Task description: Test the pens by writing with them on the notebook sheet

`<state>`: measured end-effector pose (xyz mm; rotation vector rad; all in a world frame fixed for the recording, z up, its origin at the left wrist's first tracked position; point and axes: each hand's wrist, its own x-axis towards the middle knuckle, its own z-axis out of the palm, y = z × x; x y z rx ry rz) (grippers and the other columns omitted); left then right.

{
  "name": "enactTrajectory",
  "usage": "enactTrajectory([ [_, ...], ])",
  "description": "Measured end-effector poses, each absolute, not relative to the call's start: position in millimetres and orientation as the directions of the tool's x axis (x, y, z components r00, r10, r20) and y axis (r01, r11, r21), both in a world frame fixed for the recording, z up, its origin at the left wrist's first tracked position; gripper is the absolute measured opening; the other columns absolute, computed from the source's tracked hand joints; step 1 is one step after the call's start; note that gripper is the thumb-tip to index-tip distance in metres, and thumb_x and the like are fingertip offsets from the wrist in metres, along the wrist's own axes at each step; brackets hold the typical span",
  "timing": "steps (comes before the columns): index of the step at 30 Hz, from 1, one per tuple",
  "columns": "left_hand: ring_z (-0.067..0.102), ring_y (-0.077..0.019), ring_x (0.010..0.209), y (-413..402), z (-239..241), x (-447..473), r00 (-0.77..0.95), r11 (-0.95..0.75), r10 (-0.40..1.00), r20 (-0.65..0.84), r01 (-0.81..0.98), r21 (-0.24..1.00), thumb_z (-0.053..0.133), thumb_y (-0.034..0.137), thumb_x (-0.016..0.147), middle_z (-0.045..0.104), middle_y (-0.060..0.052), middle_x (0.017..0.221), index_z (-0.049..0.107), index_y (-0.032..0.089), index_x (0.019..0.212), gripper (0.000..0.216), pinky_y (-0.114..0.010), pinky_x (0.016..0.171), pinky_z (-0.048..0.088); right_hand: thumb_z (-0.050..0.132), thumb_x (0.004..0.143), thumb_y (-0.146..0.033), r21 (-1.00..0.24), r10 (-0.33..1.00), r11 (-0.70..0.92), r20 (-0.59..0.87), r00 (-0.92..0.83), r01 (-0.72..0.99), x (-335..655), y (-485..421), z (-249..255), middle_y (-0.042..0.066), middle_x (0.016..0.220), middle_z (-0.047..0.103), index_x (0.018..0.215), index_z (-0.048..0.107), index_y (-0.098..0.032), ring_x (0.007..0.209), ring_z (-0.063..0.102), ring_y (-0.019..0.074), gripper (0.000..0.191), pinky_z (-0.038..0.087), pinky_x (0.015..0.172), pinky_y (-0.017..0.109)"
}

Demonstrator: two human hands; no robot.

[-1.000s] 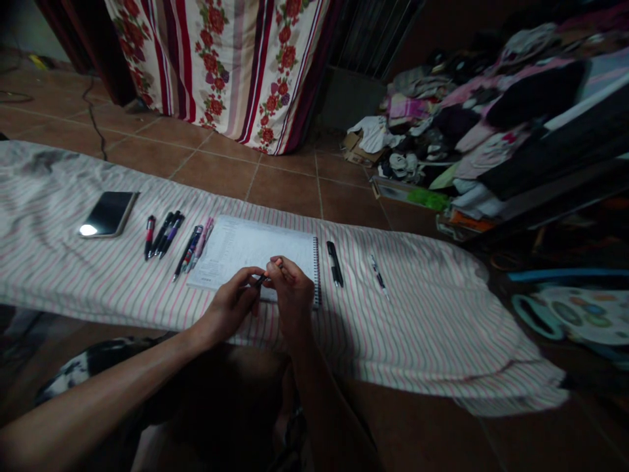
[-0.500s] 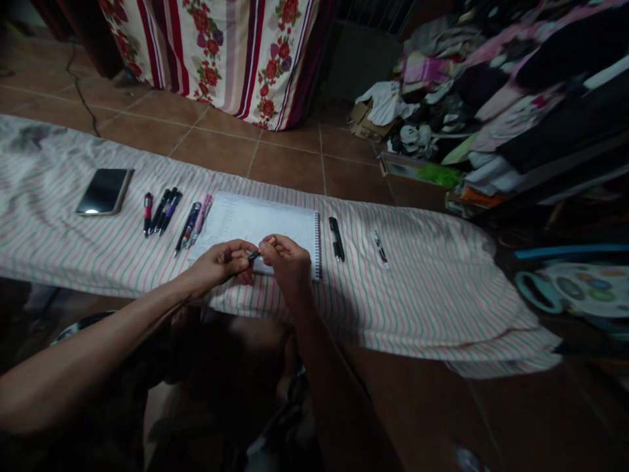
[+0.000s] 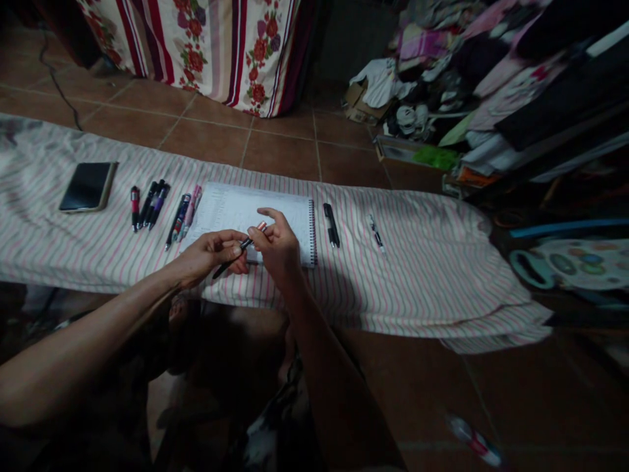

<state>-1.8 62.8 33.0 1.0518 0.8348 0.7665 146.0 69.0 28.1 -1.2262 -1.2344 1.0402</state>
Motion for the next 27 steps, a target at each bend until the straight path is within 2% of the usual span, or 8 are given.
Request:
enactTrajectory([
  [4, 0.060, -0.0117, 0.054, 64, 32, -4, 0.460, 0.306, 0.859, -0.223, -0.114, 0.945, 0.057, 0.018, 0.077, 0.062, -0.001, 0.059, 0.056, 0.009, 0.096, 0.021, -0.025, 0.058, 0.047, 0.062, 0.068, -0.027, -0.989, 0.991, 0.101, 0.110, 0.071, 0.112, 149, 68, 31, -0.006, 0.061, 0.056, 0.082, 0.061, -0.019, 0.053, 0.055, 0.0082, 0.016, 0.047, 0.053, 0.020],
  [7, 0.060, -0.0115, 0.055, 66, 32, -11, 0.469, 0.302, 0.855, -0.223, -0.099, 0.948, 0.057, 0.019, 0.078, 0.063, -0.001, 0.060, 0.058, 0.008, 0.097, 0.022, -0.025, 0.058, 0.046, 0.057, 0.074, -0.030, -0.984, 0.994, 0.105, 0.100, -0.044, 0.143, 156, 65, 37, -0.002, 0.071, 0.065, 0.091, 0.064, -0.019, 0.062, 0.062, 0.0104, 0.021, 0.051, 0.064, 0.025],
  [10, 0.058, -0.0106, 0.054, 66, 31, -17, 0.507, 0.281, 0.838, -0.202, -0.083, 0.956, 0.059, 0.021, 0.077, 0.063, -0.002, 0.061, 0.060, 0.008, 0.094, 0.021, -0.025, 0.059, 0.045, 0.060, 0.071, -0.031, -0.991, 0.986, 0.068, 0.049, -0.157, 0.117, 165, 60, 41, 0.000, 0.079, 0.069, 0.092, 0.065, -0.019, 0.068, 0.065, 0.0133, 0.025, 0.054, 0.070, 0.030],
  [13, 0.057, -0.0103, 0.053, 64, 31, -21, 0.544, 0.279, 0.813, -0.208, -0.050, 0.959, 0.059, 0.021, 0.076, 0.062, -0.001, 0.059, 0.061, 0.008, 0.093, 0.021, -0.026, 0.059, 0.044, 0.064, 0.068, -0.032, -0.989, 0.980, 0.032, 0.003, -0.200, 0.143, 172, 56, 41, 0.000, 0.073, 0.069, 0.084, 0.067, -0.019, 0.065, 0.065, 0.0145, 0.021, 0.055, 0.065, 0.031],
  [18, 0.056, -0.0098, 0.053, 61, 31, -21, 0.567, 0.243, 0.796, -0.210, 0.018, 0.970, 0.056, 0.020, 0.077, 0.061, 0.000, 0.059, 0.061, 0.010, 0.090, 0.017, -0.026, 0.059, 0.044, 0.059, 0.075, -0.038, -0.968, 0.965, 0.095, 0.032, -0.259, 0.233, 176, 50, 41, 0.000, 0.067, 0.066, 0.081, 0.066, -0.019, 0.061, 0.064, 0.0130, 0.021, 0.052, 0.061, 0.026],
  [23, 0.054, -0.0090, 0.054, 58, 29, -19, 0.552, 0.213, 0.814, -0.180, 0.005, 0.977, 0.056, 0.020, 0.077, 0.060, 0.001, 0.060, 0.060, 0.011, 0.086, 0.014, -0.025, 0.058, 0.043, 0.052, 0.082, -0.040, -0.850, 0.942, 0.265, 0.128, -0.309, 0.455, 175, 48, 49, -0.002, 0.062, 0.062, 0.079, 0.063, -0.017, 0.057, 0.058, 0.0102, 0.026, 0.041, 0.056, 0.021],
  [27, 0.053, -0.0090, 0.052, 55, 26, -17, 0.563, 0.210, 0.810, -0.163, -0.018, 0.978, 0.055, 0.019, 0.076, 0.059, 0.001, 0.059, 0.058, 0.011, 0.085, 0.012, -0.025, 0.056, 0.042, 0.043, 0.086, -0.043, -0.663, 0.923, 0.372, 0.189, -0.335, 0.650, 171, 47, 53, -0.002, 0.054, 0.055, 0.070, 0.060, -0.016, 0.050, 0.048, 0.0084, 0.036, 0.032, 0.052, 0.021],
])
